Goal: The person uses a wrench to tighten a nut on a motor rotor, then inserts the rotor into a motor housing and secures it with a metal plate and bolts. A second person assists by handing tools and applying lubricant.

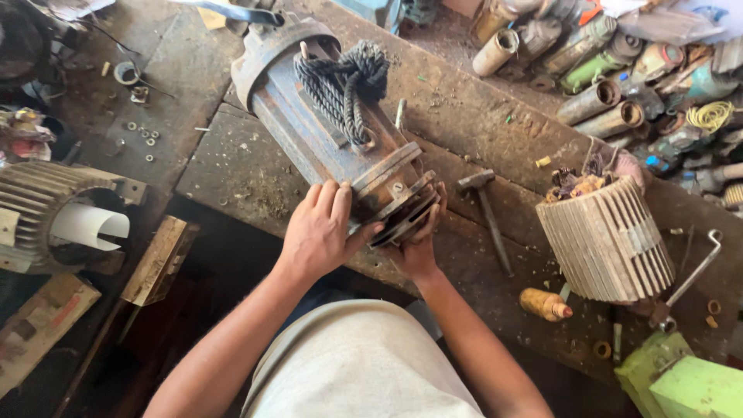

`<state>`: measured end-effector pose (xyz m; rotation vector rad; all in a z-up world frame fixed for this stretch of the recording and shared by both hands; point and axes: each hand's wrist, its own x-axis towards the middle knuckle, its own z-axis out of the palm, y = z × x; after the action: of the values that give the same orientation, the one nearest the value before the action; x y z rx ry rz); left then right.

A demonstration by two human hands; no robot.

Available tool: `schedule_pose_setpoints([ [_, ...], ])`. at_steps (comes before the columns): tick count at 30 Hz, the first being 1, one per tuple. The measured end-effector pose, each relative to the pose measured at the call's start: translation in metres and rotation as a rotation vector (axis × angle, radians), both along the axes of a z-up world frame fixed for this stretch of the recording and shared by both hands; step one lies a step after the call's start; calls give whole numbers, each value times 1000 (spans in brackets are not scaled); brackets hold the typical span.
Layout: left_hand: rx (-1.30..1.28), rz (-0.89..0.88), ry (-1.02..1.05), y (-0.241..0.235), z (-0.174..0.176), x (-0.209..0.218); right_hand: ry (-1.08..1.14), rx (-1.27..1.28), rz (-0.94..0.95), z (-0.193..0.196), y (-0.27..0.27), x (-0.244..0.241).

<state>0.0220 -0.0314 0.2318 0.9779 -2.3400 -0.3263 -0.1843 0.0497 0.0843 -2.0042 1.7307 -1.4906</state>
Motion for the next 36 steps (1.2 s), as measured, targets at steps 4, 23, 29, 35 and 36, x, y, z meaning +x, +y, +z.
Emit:
schedule_pose_setpoints([
  [4,-14,10,-22,4,-4,-2,-765,291,-32,15,5,9],
  [23,-6,70,-47,12,0,-3,-214,263,6,3,-15,-9],
  [29,-43,64,-23,14,-1,-1,-1271,974,296,47,53,6],
  [35,-20,51,15,10,-3,-2,-374,828,-68,87,77,-23],
  [36,-9,47,18,10,-3,-2,-411,779,-103,88,76,-22],
])
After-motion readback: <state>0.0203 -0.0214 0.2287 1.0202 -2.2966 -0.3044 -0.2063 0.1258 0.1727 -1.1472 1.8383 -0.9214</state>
